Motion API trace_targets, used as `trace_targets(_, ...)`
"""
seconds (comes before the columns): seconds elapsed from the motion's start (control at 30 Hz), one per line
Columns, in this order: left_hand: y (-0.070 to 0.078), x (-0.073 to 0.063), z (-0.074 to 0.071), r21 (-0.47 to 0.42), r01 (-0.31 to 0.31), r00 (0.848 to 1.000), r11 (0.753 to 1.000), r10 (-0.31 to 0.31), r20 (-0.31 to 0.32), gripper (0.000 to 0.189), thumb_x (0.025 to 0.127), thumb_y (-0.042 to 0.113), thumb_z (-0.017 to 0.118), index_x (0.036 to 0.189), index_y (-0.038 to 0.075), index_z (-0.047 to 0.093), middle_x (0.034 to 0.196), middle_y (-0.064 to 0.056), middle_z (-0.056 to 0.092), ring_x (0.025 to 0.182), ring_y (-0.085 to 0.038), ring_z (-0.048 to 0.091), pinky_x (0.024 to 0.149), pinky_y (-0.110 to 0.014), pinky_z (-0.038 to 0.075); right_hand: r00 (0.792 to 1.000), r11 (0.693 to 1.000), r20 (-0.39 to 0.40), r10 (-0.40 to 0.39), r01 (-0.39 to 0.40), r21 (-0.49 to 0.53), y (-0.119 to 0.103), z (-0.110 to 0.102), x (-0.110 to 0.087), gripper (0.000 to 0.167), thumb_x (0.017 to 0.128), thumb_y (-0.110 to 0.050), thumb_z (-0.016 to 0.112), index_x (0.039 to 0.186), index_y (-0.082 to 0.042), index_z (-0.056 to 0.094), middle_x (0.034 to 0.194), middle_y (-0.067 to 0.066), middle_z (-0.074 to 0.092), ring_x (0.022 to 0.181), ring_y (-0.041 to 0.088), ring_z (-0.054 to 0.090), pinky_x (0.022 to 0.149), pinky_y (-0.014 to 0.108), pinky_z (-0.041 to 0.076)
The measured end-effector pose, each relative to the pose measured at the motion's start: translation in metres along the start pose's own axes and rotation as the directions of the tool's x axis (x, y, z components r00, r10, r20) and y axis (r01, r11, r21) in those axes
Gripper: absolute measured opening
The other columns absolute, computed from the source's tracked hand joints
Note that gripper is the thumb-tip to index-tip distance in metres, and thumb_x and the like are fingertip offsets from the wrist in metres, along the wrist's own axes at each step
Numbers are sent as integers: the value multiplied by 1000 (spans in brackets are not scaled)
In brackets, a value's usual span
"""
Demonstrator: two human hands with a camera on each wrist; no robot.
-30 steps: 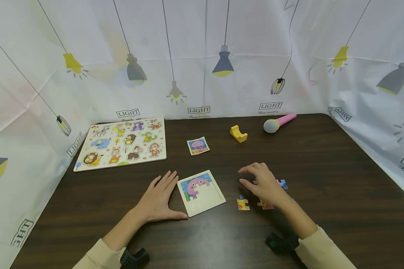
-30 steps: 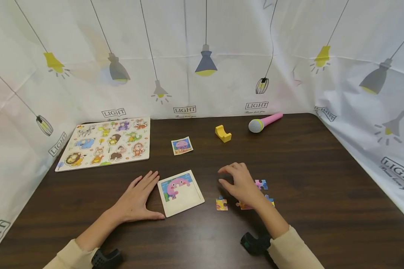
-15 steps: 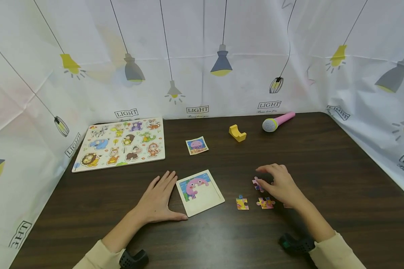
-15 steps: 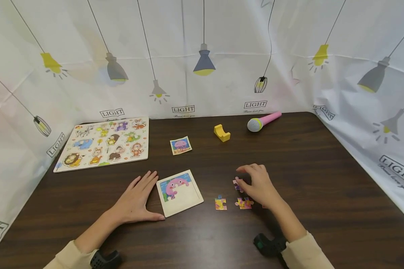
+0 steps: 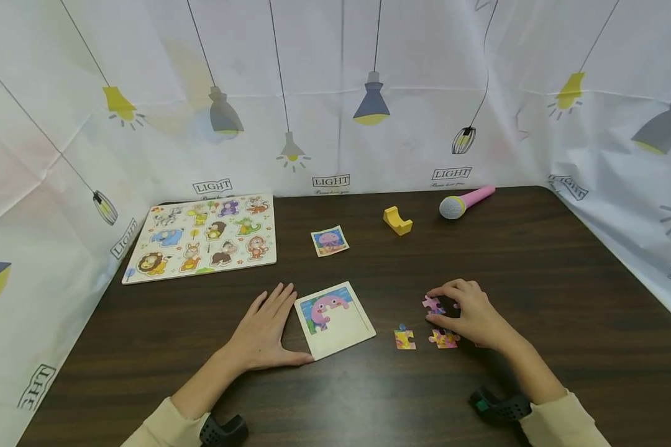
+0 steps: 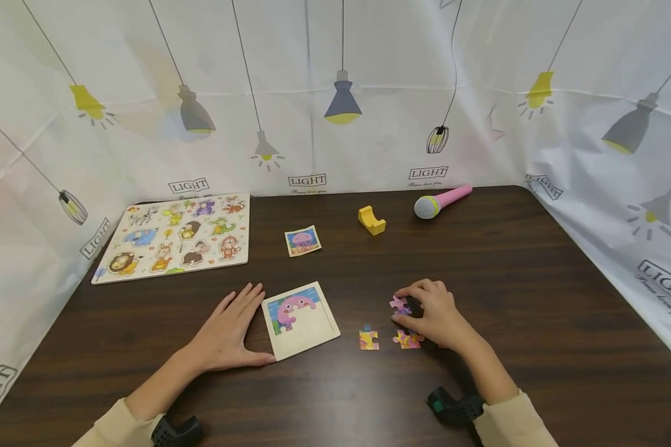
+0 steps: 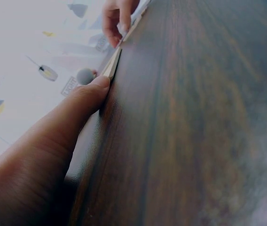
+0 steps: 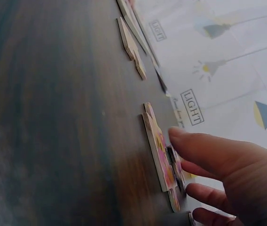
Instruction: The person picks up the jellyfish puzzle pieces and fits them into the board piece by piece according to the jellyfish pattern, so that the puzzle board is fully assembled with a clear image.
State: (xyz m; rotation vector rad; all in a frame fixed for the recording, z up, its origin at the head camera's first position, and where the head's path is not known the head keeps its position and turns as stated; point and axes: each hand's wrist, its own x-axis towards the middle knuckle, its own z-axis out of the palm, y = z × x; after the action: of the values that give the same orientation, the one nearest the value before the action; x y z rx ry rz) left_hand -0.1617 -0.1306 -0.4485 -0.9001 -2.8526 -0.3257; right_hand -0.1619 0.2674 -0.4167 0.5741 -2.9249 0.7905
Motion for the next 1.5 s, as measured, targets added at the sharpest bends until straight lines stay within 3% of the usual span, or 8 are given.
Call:
trace_targets(0.27, 2, 1, -1, -1, -4, 1000, 1000, 4, 1, 120, 62, 88, 39, 144, 2, 26, 149, -12, 24, 137, -25, 18, 107, -47, 15, 1000, 1000, -5, -7, 7, -18, 3, 1, -1, 37, 78, -33, 72, 109, -14, 64, 108, 9, 54, 101, 32, 40, 74, 45, 28)
trace_targets(0.67, 6, 2, -1, 22, 24, 1000, 999, -24, 15, 123, 58, 91, 37, 145, 5, 26, 150, -11, 20, 138, -26, 15, 107, -47, 13, 1000, 999, -10, -21, 21, -35, 2, 2, 0, 40, 82, -26, 69, 118, -11, 61, 107, 10, 53, 99, 34, 38, 76, 53, 26)
trace_targets(0.97, 9, 0, 2, 29, 50, 998, 998, -51, 26, 125, 57, 92, 36, 146, 4, 21, 151, -11, 16, 138, -29, 10, 108, -47, 10, 1000, 999, -1, 31, -31, 5, -1, 5, 1, 37, 82, -23, 70, 115, -11, 62, 107, 10, 55, 100, 30, 37, 73, 43, 23)
trace_targets(1.5, 10, 0, 1, 22, 55, 998, 998, -55, 22, 121, 61, 90, 34, 145, 2, 23, 151, -11, 18, 138, -29, 11, 108, -48, 11, 997, 999, -60, 45, -45, 1, -1, 7, 2, 35, 76, -21, 75, 106, -8, 61, 104, 10, 58, 99, 31, 41, 76, 50, 24)
